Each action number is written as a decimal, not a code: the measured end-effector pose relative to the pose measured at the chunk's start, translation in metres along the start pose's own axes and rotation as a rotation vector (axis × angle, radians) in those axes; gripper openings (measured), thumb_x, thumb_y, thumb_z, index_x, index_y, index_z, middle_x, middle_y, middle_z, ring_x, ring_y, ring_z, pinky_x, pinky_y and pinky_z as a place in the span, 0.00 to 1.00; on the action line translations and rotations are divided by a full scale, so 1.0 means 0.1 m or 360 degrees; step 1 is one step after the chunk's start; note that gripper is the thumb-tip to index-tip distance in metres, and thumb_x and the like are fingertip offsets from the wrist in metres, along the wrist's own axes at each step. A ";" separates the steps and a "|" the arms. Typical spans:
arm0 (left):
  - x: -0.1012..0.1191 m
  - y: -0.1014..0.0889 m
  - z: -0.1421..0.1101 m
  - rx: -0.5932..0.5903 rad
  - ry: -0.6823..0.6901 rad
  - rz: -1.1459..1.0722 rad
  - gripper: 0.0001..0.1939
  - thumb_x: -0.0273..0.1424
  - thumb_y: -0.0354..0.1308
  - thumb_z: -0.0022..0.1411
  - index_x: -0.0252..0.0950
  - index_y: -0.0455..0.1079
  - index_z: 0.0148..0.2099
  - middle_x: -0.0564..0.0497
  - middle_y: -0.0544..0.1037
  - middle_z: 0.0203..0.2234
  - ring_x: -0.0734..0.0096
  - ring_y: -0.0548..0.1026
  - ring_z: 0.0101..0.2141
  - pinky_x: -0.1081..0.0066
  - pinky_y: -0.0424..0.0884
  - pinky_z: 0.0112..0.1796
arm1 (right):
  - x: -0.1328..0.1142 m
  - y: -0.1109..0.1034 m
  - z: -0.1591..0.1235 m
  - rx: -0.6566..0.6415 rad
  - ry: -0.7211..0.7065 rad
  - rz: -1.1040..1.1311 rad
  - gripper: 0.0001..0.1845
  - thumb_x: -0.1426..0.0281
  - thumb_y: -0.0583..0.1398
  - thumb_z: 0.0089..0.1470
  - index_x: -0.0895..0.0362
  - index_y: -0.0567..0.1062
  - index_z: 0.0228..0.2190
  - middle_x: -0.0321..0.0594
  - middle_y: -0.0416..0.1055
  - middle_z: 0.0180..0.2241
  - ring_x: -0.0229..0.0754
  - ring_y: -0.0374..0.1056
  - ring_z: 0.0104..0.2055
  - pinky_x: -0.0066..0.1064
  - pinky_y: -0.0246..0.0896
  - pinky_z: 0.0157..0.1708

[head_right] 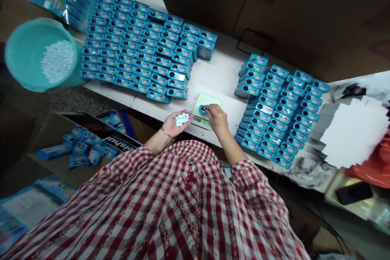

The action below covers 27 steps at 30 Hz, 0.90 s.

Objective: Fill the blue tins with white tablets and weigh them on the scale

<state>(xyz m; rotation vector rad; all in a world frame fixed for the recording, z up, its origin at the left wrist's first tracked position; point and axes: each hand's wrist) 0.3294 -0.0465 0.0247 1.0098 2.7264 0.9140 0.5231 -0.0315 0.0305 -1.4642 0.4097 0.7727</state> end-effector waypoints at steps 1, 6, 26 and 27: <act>0.02 -0.04 -0.02 0.0014 0.0015 -0.0011 0.10 0.25 0.47 0.58 0.29 0.69 0.36 0.41 0.77 0.33 0.62 0.75 0.41 0.61 0.69 0.44 | 0.02 -0.02 -0.02 0.0040 0.0040 0.0025 0.11 0.68 0.53 0.56 0.56 0.74 0.36 0.42 0.73 0.36 0.40 0.69 0.40 0.34 0.65 0.42; 0.18 -0.30 -0.12 0.0091 0.0137 -0.0095 0.11 0.25 0.47 0.58 0.30 0.69 0.39 0.43 0.77 0.34 0.63 0.75 0.40 0.60 0.70 0.43 | 0.23 -0.21 -0.19 0.0320 0.0255 0.0126 0.11 0.65 0.54 0.54 0.55 0.75 0.35 0.40 0.74 0.33 0.39 0.70 0.34 0.33 0.67 0.35; -0.13 -0.47 -0.28 0.0045 -0.0192 0.0067 0.12 0.25 0.46 0.58 0.29 0.71 0.32 0.41 0.78 0.31 0.62 0.76 0.37 0.61 0.70 0.42 | -0.34 0.02 -0.37 -0.0344 -0.0354 -0.0451 0.16 0.67 0.51 0.57 0.58 0.68 0.46 0.49 0.66 0.46 0.46 0.60 0.45 0.40 0.59 0.45; -0.12 -0.48 -0.29 0.0028 -0.0184 0.0047 0.11 0.25 0.46 0.58 0.29 0.71 0.33 0.41 0.78 0.31 0.62 0.76 0.37 0.61 0.70 0.42 | -0.21 -0.04 -0.30 -0.0261 -0.0214 -0.0537 0.18 0.67 0.52 0.56 0.58 0.67 0.48 0.50 0.65 0.47 0.48 0.59 0.47 0.43 0.57 0.46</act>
Point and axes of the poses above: each hand's wrist, its own z-axis towards the middle knuckle, its own y-axis out of the palm, x = y × z
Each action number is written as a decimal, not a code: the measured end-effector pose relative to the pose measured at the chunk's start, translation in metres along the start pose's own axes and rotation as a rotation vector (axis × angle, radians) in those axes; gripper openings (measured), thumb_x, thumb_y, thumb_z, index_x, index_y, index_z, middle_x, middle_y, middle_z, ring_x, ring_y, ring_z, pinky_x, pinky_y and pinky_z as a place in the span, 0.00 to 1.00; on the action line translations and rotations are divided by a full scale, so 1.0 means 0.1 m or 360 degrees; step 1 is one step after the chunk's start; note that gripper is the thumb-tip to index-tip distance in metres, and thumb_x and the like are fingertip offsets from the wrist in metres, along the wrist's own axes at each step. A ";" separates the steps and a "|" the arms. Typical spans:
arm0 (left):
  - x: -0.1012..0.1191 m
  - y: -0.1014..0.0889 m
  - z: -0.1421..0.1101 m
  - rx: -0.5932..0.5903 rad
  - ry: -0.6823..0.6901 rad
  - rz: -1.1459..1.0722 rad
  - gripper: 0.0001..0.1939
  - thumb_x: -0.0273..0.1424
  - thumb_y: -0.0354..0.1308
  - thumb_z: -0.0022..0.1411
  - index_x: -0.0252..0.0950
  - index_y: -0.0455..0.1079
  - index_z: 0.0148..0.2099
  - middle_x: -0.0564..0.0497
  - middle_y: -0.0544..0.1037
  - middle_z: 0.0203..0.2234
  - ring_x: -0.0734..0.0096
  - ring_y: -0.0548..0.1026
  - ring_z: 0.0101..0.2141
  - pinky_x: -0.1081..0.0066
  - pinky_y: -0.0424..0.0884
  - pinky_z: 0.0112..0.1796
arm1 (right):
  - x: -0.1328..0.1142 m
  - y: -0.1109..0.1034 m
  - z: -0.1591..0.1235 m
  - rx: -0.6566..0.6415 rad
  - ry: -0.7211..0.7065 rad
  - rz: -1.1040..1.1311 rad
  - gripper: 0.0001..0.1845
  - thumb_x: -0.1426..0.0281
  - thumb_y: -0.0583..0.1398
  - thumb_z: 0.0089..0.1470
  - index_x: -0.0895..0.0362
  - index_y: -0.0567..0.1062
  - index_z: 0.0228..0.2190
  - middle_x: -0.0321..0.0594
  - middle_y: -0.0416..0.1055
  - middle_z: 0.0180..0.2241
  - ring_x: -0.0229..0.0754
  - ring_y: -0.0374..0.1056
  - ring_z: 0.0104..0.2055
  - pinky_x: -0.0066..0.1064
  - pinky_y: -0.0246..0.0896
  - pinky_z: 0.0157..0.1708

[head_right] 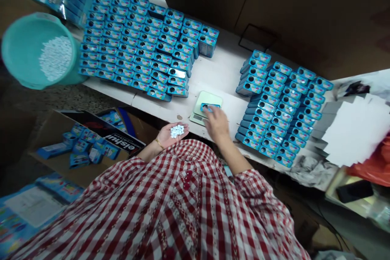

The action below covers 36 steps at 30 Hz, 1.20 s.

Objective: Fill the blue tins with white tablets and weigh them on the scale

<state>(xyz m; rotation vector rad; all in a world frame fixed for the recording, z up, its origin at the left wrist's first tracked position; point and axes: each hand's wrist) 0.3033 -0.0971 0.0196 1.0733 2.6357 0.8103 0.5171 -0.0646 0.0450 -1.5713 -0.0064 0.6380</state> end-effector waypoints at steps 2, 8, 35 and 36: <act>0.03 -0.01 -0.02 0.0000 0.0023 -0.0033 0.11 0.25 0.46 0.58 0.29 0.70 0.33 0.41 0.78 0.32 0.64 0.76 0.36 0.62 0.70 0.42 | 0.28 -0.01 0.11 -0.0070 0.0150 -0.0086 0.20 0.67 0.54 0.54 0.58 0.65 0.49 0.49 0.65 0.47 0.51 0.58 0.47 0.44 0.57 0.45; 0.21 -0.06 -0.09 0.0158 0.0171 -0.0147 0.11 0.24 0.46 0.59 0.28 0.70 0.32 0.41 0.78 0.30 0.64 0.77 0.34 0.64 0.72 0.40 | 0.76 0.09 0.61 -0.0092 0.0119 -0.0004 0.19 0.66 0.54 0.53 0.58 0.67 0.47 0.47 0.68 0.41 0.49 0.61 0.42 0.39 0.59 0.42; 0.32 0.12 -0.05 0.0194 0.0240 -0.0142 0.10 0.23 0.46 0.59 0.29 0.69 0.33 0.41 0.78 0.31 0.64 0.77 0.35 0.64 0.73 0.38 | 1.44 -0.25 0.34 0.0149 0.0388 -0.0764 0.11 0.71 0.53 0.54 0.55 0.74 0.36 0.45 0.64 0.49 0.49 0.55 0.47 0.41 0.49 0.44; 0.29 0.11 -0.06 0.0176 0.0230 -0.0141 0.10 0.23 0.46 0.59 0.29 0.69 0.33 0.41 0.78 0.31 0.65 0.77 0.35 0.65 0.73 0.39 | 1.29 -0.28 0.32 0.0123 0.0292 -0.0755 0.12 0.71 0.52 0.54 0.55 0.73 0.37 0.45 0.65 0.48 0.48 0.56 0.46 0.40 0.48 0.44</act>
Point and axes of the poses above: each hand's wrist, its own z-axis towards the middle knuckle, its own y-axis out of the palm, x = y × z
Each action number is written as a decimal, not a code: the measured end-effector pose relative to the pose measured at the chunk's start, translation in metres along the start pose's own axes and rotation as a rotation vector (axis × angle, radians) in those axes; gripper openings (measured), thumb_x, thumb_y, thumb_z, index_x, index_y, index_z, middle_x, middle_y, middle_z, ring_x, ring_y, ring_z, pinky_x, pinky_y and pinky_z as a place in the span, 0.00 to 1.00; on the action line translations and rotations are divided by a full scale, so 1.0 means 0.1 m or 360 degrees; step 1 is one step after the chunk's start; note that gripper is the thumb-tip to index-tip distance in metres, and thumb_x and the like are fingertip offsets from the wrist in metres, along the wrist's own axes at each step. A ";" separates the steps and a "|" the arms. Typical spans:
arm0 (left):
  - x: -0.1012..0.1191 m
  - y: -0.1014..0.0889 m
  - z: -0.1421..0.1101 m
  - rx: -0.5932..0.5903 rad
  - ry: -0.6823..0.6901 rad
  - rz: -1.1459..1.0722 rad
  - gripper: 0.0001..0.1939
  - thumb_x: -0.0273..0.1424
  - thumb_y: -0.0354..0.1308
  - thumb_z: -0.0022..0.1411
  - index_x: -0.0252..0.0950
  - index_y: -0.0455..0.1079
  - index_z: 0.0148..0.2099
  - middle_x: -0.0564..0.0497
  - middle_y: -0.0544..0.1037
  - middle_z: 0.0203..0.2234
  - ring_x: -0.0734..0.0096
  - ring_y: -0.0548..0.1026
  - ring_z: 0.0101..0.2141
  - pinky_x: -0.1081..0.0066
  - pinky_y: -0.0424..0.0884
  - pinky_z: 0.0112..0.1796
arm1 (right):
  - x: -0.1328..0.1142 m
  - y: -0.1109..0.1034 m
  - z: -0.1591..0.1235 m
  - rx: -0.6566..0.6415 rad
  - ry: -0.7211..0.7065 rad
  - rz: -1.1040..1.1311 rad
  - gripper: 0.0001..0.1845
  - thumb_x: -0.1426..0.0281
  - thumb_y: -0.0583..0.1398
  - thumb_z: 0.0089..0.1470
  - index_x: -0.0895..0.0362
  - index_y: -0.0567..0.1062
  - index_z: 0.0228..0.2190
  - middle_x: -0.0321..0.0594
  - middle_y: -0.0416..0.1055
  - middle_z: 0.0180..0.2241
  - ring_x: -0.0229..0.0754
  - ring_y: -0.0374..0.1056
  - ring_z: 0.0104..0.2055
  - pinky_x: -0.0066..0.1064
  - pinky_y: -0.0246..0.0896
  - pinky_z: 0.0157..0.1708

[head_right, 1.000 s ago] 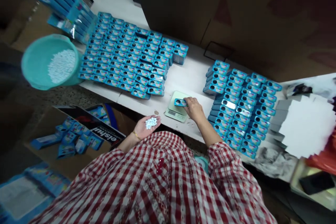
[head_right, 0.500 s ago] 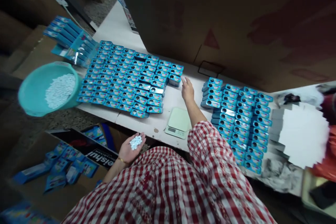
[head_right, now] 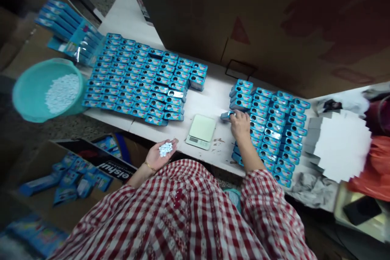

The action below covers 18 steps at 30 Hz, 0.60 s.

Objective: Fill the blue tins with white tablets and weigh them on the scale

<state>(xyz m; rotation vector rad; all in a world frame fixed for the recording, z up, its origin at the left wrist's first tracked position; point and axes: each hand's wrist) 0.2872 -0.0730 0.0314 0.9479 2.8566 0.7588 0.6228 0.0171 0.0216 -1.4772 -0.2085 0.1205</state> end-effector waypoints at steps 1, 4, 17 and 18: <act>-0.03 -0.01 0.00 -0.0018 -0.0011 0.0002 0.10 0.23 0.46 0.59 0.29 0.69 0.33 0.42 0.78 0.31 0.65 0.77 0.35 0.65 0.73 0.39 | -0.14 -0.09 -0.04 -0.0019 -0.0110 0.0019 0.12 0.72 0.52 0.55 0.55 0.73 0.38 0.45 0.66 0.47 0.48 0.56 0.45 0.40 0.48 0.44; -0.11 -0.02 -0.01 -0.0063 -0.0034 0.0020 0.10 0.24 0.46 0.58 0.29 0.69 0.33 0.42 0.78 0.30 0.66 0.77 0.35 0.65 0.72 0.40 | -0.61 -0.27 -0.17 -0.0124 -0.0433 0.0086 0.12 0.74 0.52 0.54 0.54 0.73 0.37 0.45 0.66 0.47 0.47 0.57 0.43 0.39 0.49 0.44; -0.09 -0.04 0.02 -0.0034 -0.0002 0.0045 0.10 0.24 0.47 0.58 0.29 0.70 0.33 0.42 0.77 0.32 0.65 0.76 0.38 0.64 0.69 0.44 | -0.49 -0.25 -0.55 0.0232 0.0216 0.0987 0.14 0.64 0.50 0.58 0.54 0.73 0.37 0.43 0.73 0.39 0.43 0.67 0.43 0.39 0.62 0.45; -0.08 -0.05 0.02 -0.0030 -0.0008 0.0045 0.10 0.24 0.47 0.58 0.29 0.70 0.34 0.42 0.77 0.32 0.65 0.75 0.38 0.64 0.69 0.44 | -0.47 -0.27 -0.59 0.0224 0.0258 0.1019 0.14 0.64 0.50 0.58 0.54 0.74 0.36 0.43 0.73 0.37 0.43 0.68 0.42 0.39 0.62 0.44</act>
Point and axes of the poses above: each hand's wrist, its own z-axis towards the middle knuckle, its own y-axis out of the palm, x = y × z
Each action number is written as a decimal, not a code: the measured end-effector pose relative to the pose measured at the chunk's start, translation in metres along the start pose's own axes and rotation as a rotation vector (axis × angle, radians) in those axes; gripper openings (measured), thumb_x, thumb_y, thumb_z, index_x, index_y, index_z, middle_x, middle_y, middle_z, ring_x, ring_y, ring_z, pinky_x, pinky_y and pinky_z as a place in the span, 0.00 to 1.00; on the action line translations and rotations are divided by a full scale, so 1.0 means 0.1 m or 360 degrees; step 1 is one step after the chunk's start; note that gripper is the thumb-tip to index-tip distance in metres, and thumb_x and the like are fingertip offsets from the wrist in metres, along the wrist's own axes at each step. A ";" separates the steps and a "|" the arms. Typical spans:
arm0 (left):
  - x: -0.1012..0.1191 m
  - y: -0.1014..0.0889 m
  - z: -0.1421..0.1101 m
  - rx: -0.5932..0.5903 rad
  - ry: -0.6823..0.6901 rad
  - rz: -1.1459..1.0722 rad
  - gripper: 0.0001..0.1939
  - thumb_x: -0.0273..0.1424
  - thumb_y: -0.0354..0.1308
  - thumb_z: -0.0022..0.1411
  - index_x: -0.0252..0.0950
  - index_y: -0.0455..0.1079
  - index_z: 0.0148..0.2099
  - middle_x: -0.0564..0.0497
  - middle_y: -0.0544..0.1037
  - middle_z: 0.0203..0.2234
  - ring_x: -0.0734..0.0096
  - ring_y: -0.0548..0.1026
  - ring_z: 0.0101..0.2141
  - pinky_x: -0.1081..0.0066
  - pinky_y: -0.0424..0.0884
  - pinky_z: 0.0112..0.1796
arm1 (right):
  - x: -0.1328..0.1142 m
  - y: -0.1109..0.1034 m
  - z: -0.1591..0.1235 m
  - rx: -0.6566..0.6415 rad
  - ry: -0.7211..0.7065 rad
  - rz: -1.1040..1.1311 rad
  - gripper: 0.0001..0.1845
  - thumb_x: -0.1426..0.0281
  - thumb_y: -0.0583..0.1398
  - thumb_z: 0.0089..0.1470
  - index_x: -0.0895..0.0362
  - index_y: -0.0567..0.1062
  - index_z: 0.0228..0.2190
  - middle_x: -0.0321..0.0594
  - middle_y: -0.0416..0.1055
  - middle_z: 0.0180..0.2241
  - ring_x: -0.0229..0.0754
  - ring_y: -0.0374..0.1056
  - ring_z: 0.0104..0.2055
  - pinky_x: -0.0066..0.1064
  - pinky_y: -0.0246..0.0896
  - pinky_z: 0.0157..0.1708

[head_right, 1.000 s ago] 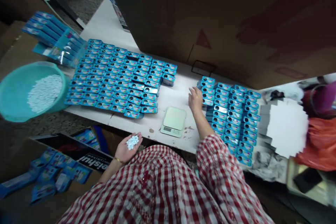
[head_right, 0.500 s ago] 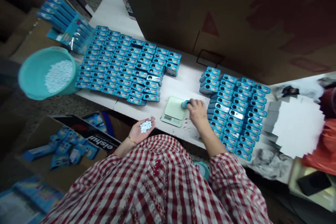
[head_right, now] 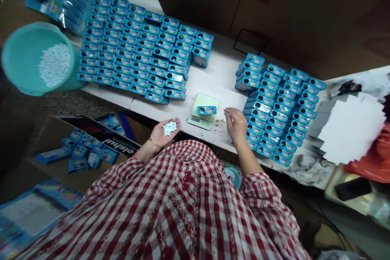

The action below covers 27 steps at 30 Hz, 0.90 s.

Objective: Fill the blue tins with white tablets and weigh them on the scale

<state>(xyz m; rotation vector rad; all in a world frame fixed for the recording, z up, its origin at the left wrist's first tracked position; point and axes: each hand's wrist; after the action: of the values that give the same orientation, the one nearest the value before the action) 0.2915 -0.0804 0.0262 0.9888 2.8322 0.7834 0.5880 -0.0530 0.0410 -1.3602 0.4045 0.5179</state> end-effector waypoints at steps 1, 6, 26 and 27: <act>0.00 -0.01 0.01 -0.0001 -0.0010 0.0003 0.10 0.25 0.47 0.58 0.30 0.69 0.34 0.42 0.77 0.32 0.65 0.75 0.38 0.64 0.69 0.43 | -0.02 -0.02 -0.04 -0.0001 0.0034 0.0023 0.14 0.64 0.50 0.58 0.54 0.74 0.36 0.43 0.73 0.36 0.43 0.68 0.42 0.40 0.63 0.44; -0.08 0.01 0.03 -0.0082 -0.0099 0.0089 0.10 0.25 0.46 0.58 0.29 0.70 0.35 0.42 0.77 0.32 0.64 0.75 0.38 0.62 0.69 0.43 | -0.48 0.19 -0.28 -0.0262 -0.0202 0.0277 0.13 0.67 0.51 0.57 0.52 0.73 0.39 0.41 0.73 0.37 0.44 0.68 0.42 0.41 0.65 0.43; -0.20 -0.05 0.01 -0.0016 -0.0190 0.0092 0.12 0.25 0.46 0.59 0.29 0.70 0.32 0.41 0.78 0.31 0.63 0.76 0.36 0.63 0.70 0.41 | -0.30 0.41 -0.28 0.0007 0.0051 0.0288 0.18 0.65 0.55 0.53 0.54 0.66 0.46 0.45 0.66 0.40 0.46 0.63 0.42 0.39 0.65 0.37; -0.18 -0.06 0.00 -0.0007 -0.0172 0.0080 0.11 0.25 0.46 0.59 0.29 0.69 0.33 0.41 0.77 0.31 0.64 0.76 0.36 0.64 0.71 0.41 | -0.18 0.39 -0.22 0.0012 0.0134 0.0252 0.20 0.63 0.55 0.52 0.55 0.65 0.47 0.46 0.65 0.42 0.46 0.63 0.42 0.38 0.65 0.36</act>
<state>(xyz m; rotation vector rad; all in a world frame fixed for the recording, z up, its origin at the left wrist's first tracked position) 0.3024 -0.0946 0.0210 1.0714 2.7235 0.7167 0.5519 -0.0721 0.0154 -1.3528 0.5859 0.5899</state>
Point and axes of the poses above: each hand's wrist, its own z-axis towards the middle knuckle, its own y-axis out of the palm, x = y × z
